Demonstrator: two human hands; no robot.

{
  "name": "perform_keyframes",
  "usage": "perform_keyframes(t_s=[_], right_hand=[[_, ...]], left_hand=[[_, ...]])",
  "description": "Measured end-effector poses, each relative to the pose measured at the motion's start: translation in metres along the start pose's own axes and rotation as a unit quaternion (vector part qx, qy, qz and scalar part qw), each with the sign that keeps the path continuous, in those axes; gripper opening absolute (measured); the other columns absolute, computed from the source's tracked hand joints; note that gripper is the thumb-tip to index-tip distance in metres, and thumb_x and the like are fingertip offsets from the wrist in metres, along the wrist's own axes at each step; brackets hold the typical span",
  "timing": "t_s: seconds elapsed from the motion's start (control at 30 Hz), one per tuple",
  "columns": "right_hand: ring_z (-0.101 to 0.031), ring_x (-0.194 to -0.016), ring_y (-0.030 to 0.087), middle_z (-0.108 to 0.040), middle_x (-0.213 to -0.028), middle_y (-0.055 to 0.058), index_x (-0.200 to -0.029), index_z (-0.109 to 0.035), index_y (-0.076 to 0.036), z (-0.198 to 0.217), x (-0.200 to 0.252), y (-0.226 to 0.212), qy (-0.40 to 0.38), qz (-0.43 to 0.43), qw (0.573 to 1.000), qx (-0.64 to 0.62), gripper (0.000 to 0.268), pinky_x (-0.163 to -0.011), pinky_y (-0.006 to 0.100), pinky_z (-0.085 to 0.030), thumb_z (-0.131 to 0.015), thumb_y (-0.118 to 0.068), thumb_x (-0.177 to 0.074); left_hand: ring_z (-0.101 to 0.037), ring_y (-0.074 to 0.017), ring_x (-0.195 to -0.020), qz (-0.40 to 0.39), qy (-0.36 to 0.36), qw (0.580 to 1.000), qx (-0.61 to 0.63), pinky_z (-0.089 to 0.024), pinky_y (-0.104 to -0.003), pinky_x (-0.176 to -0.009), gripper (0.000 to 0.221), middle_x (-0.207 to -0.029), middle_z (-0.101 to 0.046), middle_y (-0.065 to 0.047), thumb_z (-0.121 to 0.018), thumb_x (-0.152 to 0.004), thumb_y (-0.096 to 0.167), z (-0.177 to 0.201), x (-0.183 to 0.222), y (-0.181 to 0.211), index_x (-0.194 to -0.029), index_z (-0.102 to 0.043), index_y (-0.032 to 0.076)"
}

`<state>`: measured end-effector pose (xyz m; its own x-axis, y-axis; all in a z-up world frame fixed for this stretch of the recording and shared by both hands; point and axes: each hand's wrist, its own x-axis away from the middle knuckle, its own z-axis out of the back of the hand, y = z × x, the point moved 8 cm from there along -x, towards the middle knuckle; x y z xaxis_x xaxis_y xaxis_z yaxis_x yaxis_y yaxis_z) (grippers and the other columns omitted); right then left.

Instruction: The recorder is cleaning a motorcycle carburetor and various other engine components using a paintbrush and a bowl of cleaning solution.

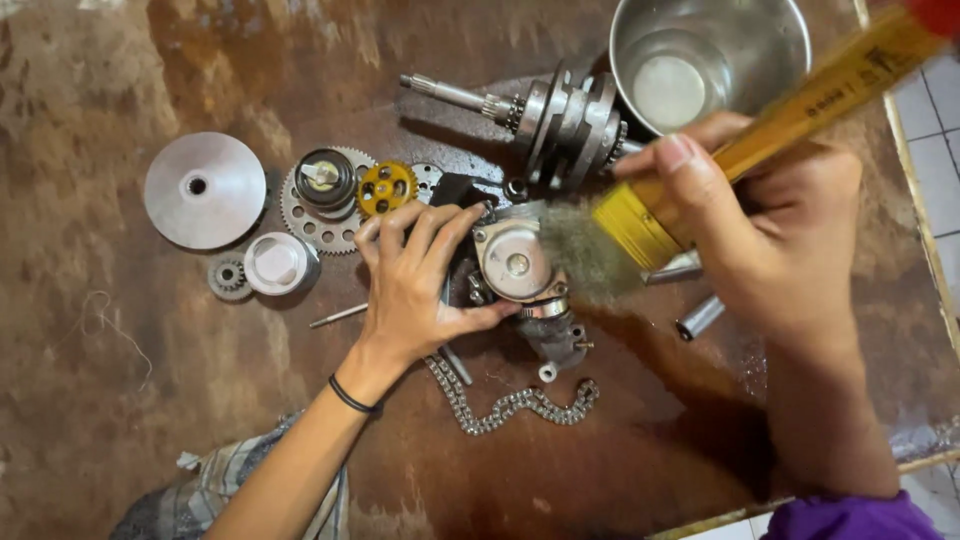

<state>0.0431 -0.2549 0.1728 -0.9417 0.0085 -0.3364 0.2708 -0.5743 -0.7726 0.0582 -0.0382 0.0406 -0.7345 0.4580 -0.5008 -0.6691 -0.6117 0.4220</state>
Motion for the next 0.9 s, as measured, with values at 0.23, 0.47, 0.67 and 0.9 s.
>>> perform_keyframes(t_s=[0.23,0.47,0.67,0.9], right_hand=[[-0.072,-0.064,0.011,-0.078,-0.085,0.007,-0.107,-0.078,-0.003,-0.002,0.0,0.001,-0.131,-0.019,0.986,0.104,0.018,-0.055,0.024,-0.056,-0.065,-0.013,-0.1],[-0.072,-0.076,0.015,-0.076,-0.091,0.01,-0.109,-0.075,0.0,0.001,0.001,-0.02,-0.085,-0.009,0.991,0.105,0.019,-0.068,0.028,-0.057,-0.065,-0.014,-0.102],[-0.075,-0.078,0.015,-0.076,-0.087,0.011,-0.114,-0.074,-0.001,0.008,0.006,0.002,-0.138,-0.063,0.979,0.139,0.024,-0.07,0.029,-0.06,-0.06,-0.018,-0.104],[-0.076,-0.079,0.016,-0.081,-0.088,0.007,-0.113,-0.077,-0.004,-0.005,0.008,0.003,-0.235,-0.027,0.962,0.134,0.022,-0.069,0.029,-0.064,-0.067,-0.016,-0.097]], left_hand=[[-0.048,-0.0303,-0.125,0.001,0.011,1.0,0.003,-0.028,-0.05,-0.108,0.094,-0.127,-0.062,-0.007,-0.082,-0.068,0.069,0.002,0.0,-0.001,-0.136,-0.064,0.007],[-0.048,-0.0298,-0.125,-0.004,0.017,1.0,0.025,-0.029,-0.05,-0.108,0.094,-0.127,-0.062,-0.008,-0.083,-0.068,0.069,0.002,-0.001,0.001,-0.135,-0.064,0.006],[-0.048,-0.0292,-0.126,-0.005,0.02,0.999,0.029,-0.029,-0.05,-0.108,0.095,-0.127,-0.062,-0.008,-0.084,-0.067,0.068,0.005,-0.001,0.001,-0.135,-0.064,0.005],[-0.049,-0.029,-0.125,-0.005,0.02,0.999,0.031,-0.029,-0.049,-0.108,0.094,-0.127,-0.062,-0.008,-0.085,-0.066,0.066,0.005,-0.002,0.002,-0.135,-0.064,0.006]])
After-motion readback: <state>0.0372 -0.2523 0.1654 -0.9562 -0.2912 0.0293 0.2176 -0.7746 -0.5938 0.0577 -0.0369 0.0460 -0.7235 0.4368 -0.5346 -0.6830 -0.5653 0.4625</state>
